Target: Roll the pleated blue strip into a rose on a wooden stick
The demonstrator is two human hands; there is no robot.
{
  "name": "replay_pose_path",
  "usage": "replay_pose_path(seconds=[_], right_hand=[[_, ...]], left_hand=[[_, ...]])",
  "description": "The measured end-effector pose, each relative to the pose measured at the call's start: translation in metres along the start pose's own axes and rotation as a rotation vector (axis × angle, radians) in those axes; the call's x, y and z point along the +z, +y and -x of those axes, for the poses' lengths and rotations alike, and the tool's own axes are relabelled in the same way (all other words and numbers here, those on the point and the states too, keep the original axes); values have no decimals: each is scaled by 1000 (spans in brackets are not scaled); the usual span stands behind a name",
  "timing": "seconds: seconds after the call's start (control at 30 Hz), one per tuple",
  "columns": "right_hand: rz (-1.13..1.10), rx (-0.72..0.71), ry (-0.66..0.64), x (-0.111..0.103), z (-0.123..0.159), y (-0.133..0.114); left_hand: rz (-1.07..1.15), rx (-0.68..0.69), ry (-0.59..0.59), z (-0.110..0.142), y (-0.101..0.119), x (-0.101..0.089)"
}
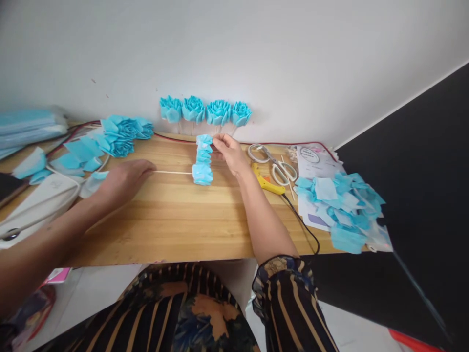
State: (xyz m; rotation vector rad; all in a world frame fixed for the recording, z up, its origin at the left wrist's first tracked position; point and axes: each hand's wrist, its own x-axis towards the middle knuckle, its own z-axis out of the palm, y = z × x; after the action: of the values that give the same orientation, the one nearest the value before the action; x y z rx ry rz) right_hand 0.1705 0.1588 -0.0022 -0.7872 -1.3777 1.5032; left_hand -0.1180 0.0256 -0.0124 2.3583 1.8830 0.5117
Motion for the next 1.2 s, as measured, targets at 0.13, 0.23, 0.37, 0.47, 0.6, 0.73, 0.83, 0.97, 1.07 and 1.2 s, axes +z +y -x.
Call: replay_pose_path(seconds=[0.13,0.23,0.37,0.47,0.6,0.73,0.83,0.97,1.07,1.2], right_hand=[[35,-35,-6,9,-6,-12],[52,-85,-15,17,-8,-15],[30,-101,34,19,-4,-8],[12,-74,42,17,-1,-4],[23,-61,46,18,0,-3],[5,-58,56,18,0,-3],[-28,-31,35,18,1,-2],[-61,-2,-14,18,2,-2],[-86,16,-58,18,3,-2],[-114,51,-80,20,5,-3]], left_hand=[[10,64,47,-10,-5,2],[22,83,64,-12,-11,1],[71,82,82,-8,-14,4],[89,97,111,-5,-14,5],[99,121,150,-2,-13,0],[93,134,146,-1,-15,-3],[89,130,141,0,-16,-3],[104,109,121,-1,-18,-2],[119,101,96,-1,-19,-1],[119,92,83,-1,-20,-1]])
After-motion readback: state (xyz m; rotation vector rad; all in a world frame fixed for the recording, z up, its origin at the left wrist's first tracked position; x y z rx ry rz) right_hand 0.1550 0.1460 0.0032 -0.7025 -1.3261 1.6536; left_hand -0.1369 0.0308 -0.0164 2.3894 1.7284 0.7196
